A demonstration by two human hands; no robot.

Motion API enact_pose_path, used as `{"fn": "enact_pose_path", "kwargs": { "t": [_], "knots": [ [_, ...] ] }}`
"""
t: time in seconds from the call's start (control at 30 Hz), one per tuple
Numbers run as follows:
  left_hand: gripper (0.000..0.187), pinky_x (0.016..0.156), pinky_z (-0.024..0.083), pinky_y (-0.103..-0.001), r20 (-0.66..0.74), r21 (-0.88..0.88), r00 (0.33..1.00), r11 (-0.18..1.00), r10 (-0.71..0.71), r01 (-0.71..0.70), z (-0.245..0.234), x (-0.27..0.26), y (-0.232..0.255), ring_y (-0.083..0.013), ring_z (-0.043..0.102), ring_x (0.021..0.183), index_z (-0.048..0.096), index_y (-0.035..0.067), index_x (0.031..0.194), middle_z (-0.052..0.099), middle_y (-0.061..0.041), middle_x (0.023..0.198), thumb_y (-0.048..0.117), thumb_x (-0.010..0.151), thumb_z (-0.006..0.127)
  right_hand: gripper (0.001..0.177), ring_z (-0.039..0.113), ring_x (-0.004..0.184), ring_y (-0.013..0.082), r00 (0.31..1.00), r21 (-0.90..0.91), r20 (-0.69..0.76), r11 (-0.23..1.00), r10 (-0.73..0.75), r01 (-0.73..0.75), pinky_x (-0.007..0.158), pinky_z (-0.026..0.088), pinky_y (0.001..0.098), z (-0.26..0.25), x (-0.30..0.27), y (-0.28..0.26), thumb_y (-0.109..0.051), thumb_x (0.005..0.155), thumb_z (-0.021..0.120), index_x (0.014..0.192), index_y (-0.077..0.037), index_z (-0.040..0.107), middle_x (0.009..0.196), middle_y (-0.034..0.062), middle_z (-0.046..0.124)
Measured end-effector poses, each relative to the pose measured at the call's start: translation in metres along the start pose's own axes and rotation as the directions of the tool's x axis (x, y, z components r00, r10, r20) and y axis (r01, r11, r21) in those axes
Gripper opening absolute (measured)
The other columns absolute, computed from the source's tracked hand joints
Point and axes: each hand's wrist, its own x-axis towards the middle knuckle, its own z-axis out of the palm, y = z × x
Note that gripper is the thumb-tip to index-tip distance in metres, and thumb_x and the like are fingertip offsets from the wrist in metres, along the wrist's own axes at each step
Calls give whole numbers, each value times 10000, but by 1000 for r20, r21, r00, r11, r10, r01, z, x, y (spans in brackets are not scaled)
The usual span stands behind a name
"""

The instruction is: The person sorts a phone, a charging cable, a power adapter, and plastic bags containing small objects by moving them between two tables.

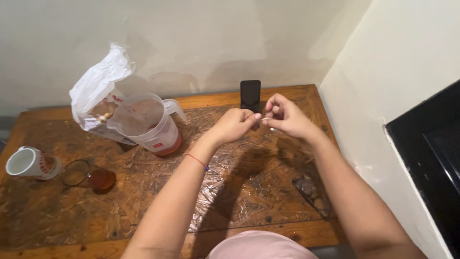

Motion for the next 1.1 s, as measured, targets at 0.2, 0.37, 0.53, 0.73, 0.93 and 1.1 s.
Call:
{"fn": "enact_pose_path", "kwargs": {
  "t": [0.2, 0.37, 0.53, 0.73, 0.93, 1.1],
  "knots": [
    [412, 487, 277, -227, 237, -603, 956, 745, -173, 284, -7, 2, 21, -45, 315, 526, 659, 95, 874, 409, 106, 595, 411, 1081, 494, 85, 662, 892, 87, 993, -81, -56, 992, -106, 101, 819, 554, 255, -31, 9, 37, -55, 971, 686, 1051, -46, 657, 960, 1, 700],
    [355, 530, 350, -226, -54, -740, 984, 668, -171, 76, 11, 25, 36, -57, 379, 553, 656, 60, 1019, 461, 81, 627, 336, 1104, 449, 174, 697, 952, 103, 988, -16, -132, 996, 79, -82, 905, 584, 279, -16, 25, 84, -109, 976, 625, 1146, -83, 649, 1024, -3, 720],
    [320, 610, 449, -244, -423, -726, 826, 684, -374, -62, 35, 46, 25, -68, 480, 619, 639, 34, 1152, 606, 43, 721, 266, 1105, 424, 388, 636, 1083, 168, 997, 184, -51, 982, 54, -44, 927, 531, 343, 16, 18, 100, -117, 916, 723, 1268, -57, 570, 1178, 54, 651],
    [287, 697, 558, -368, -707, -153, 704, 986, -67, -60, 51, 33, -11, -197, 706, 740, 614, 30, 1206, 720, -85, 807, 251, 1075, 484, 771, 595, 1229, 230, 987, -132, 149, 988, -66, 86, 1045, 470, 369, 45, 11, 67, -151, 734, 827, 1410, -48, 471, 1320, 96, 626],
    [242, 747, 508, -523, -504, 180, 863, 974, -27, 136, 53, 6, -39, -450, 672, 888, 602, 28, 1090, 703, -237, 926, 253, 1039, 529, 706, 675, 1042, 304, 999, -658, 32, 753, -11, 29, 901, 531, 405, 51, -8, 3, -205, 620, 964, 1191, 2, 602, 1108, 204, 710],
    [305, 797, 510, -519, -438, 122, 878, 955, -194, 271, 53, 2, -56, -425, 688, 918, 636, 63, 1097, 721, -218, 941, 336, 1060, 505, 608, 725, 940, 236, 946, -574, -269, 758, 182, -309, 838, 571, 364, 57, -13, -13, -226, 669, 922, 1171, -44, 632, 1037, 158, 743]
  ]
}}
